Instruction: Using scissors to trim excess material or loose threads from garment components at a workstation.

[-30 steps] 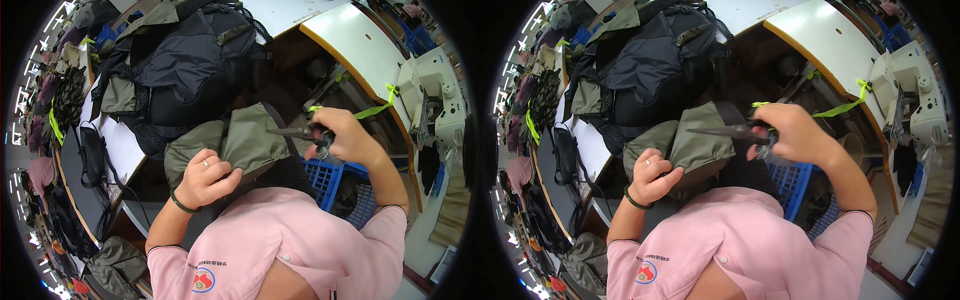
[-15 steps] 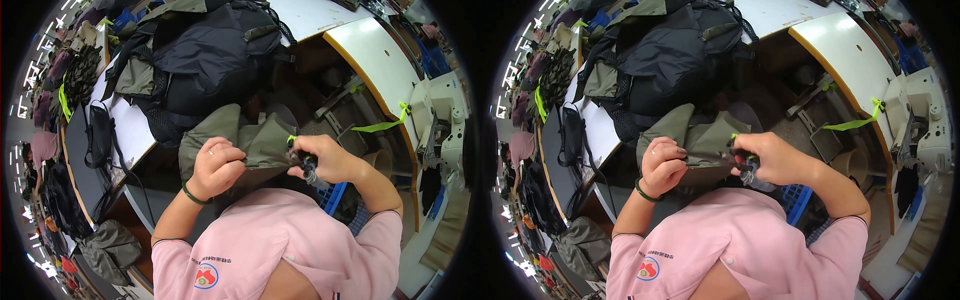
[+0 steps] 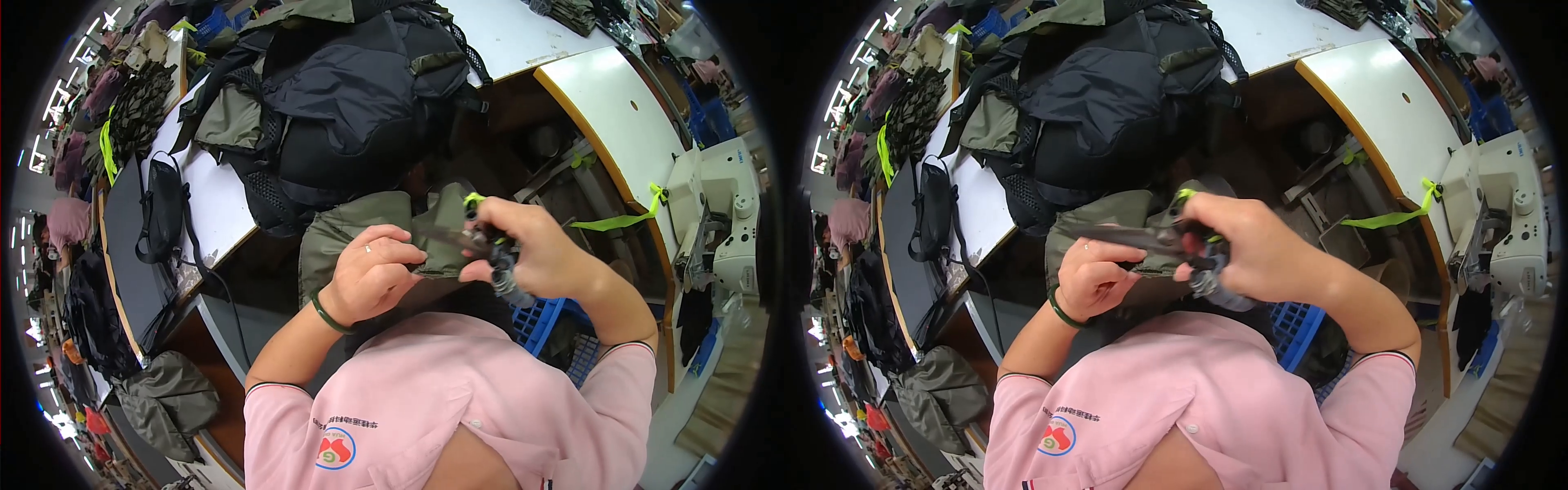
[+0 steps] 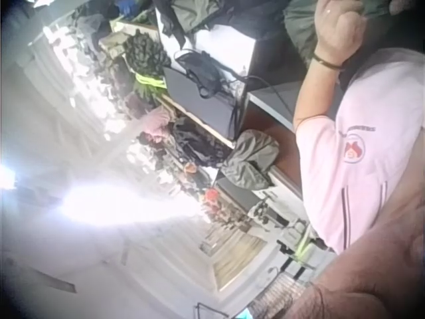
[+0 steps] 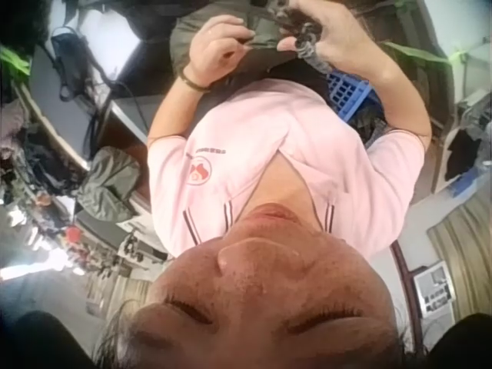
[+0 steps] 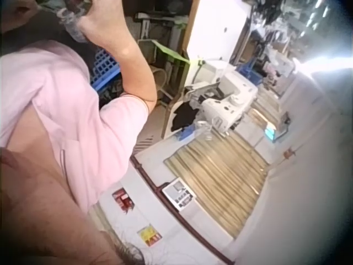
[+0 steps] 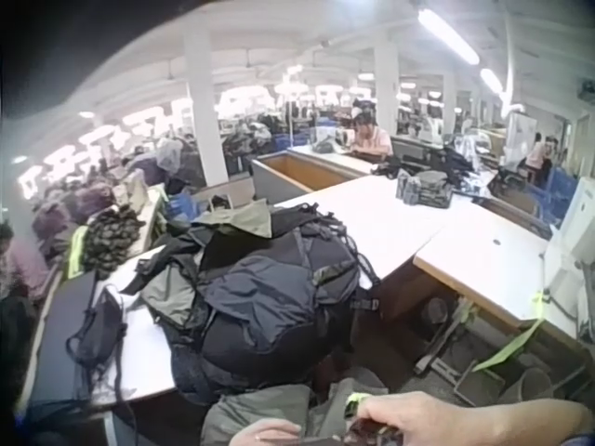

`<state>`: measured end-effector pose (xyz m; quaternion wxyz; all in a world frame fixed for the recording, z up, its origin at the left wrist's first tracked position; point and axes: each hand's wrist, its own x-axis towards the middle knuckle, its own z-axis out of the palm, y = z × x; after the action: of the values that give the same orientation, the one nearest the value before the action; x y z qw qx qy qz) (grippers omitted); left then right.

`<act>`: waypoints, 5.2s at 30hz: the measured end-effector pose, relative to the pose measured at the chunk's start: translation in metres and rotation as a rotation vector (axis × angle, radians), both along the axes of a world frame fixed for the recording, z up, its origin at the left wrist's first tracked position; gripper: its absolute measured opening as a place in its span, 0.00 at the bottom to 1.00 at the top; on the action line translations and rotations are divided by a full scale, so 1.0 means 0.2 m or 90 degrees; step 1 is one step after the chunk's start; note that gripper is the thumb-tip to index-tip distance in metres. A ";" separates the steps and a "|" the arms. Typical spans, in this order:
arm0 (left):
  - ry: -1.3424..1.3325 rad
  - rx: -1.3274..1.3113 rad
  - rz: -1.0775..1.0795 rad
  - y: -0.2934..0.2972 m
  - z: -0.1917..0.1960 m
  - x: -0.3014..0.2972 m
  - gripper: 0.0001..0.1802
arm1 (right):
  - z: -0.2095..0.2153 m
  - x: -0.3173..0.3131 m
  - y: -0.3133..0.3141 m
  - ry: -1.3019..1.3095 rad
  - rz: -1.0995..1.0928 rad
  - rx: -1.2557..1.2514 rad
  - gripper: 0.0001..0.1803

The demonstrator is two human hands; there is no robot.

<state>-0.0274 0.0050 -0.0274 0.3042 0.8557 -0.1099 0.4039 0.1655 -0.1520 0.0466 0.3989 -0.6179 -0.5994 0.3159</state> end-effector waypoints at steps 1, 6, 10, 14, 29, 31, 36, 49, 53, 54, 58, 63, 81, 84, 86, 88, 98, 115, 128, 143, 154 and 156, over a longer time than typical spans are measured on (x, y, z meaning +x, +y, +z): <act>-0.001 0.001 0.003 0.01 -0.01 -0.01 0.14 | 0.02 -0.03 0.03 -0.013 0.022 0.000 0.20; 0.034 -0.060 0.026 -0.01 -0.08 0.00 0.13 | 0.01 -0.11 0.13 -0.022 0.080 0.002 0.19; 0.022 -0.023 0.046 -0.02 -0.05 -0.01 0.15 | 0.01 -0.11 0.15 -0.064 0.099 0.006 0.20; -0.075 -0.074 0.071 -0.04 -0.12 -0.01 0.21 | 0.01 -0.11 0.16 0.025 0.074 -0.064 0.20; -0.061 -0.071 0.070 -0.02 -0.10 0.00 0.14 | -0.03 -0.01 0.03 0.083 -0.001 -0.016 0.14; -0.051 -0.071 0.071 -0.02 -0.10 -0.01 0.14 | 0.01 0.01 0.01 0.061 -0.005 -0.022 0.14; -0.053 -0.009 0.025 0.02 -0.06 0.00 0.12 | 0.02 0.14 -0.04 -0.334 0.031 0.139 0.21; -0.028 0.032 0.003 0.01 -0.04 -0.01 0.15 | 0.06 0.26 -0.13 -0.521 0.030 0.034 0.13; -0.029 0.033 -0.004 0.01 -0.04 -0.01 0.15 | 0.03 0.25 -0.12 -0.492 0.031 0.059 0.17; -0.029 0.033 -0.004 0.00 -0.04 -0.01 0.15 | 0.02 0.24 -0.11 -0.491 0.032 0.059 0.17; -0.028 0.033 -0.007 0.00 -0.04 -0.01 0.15 | 0.03 0.24 -0.12 -0.500 0.039 0.043 0.14; -0.026 0.036 -0.009 0.01 -0.04 -0.01 0.15 | 0.04 0.27 -0.13 -0.505 0.063 -0.025 0.11; 0.342 -0.268 -0.219 0.06 0.08 0.06 0.14 | -0.02 0.16 -0.07 0.111 -0.044 -0.145 0.12; 0.536 -0.640 -0.328 0.07 0.06 0.07 0.14 | -0.01 0.17 -0.07 0.003 -0.053 -0.131 0.15; 0.527 -0.732 -0.372 0.09 0.04 0.08 0.16 | 0.01 0.17 -0.08 -0.109 -0.081 -0.080 0.16; 0.550 -0.878 -0.368 0.10 0.03 0.08 0.18 | 0.00 0.22 -0.10 -0.300 -0.124 0.060 0.19; 0.537 -0.901 -0.343 0.07 0.05 0.11 0.17 | 0.12 0.19 -0.10 -0.165 -0.111 0.035 0.22; 0.480 -0.736 -0.275 0.04 0.02 0.13 0.13 | -0.05 0.14 0.00 0.151 -0.130 -0.104 0.09; 0.493 -0.830 -0.261 0.05 0.01 0.15 0.11 | 0.19 0.32 -0.13 -0.801 -0.050 0.141 0.11; 0.503 -0.789 -0.234 0.00 0.02 0.16 0.10 | 0.23 0.28 -0.11 -0.904 -0.007 0.162 0.04; 0.516 -0.863 -0.225 0.06 0.02 0.12 0.12 | 0.21 0.39 -0.25 -0.755 -0.142 0.096 0.14; 0.497 -0.935 -0.231 0.08 0.01 0.12 0.12 | 0.19 0.39 -0.28 -0.763 -0.146 0.099 0.13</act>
<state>-0.0042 0.0205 -0.0248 0.8584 0.4882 0.1578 -0.0065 0.2440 -0.2071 0.0854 0.0675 -0.7176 -0.6705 -0.1758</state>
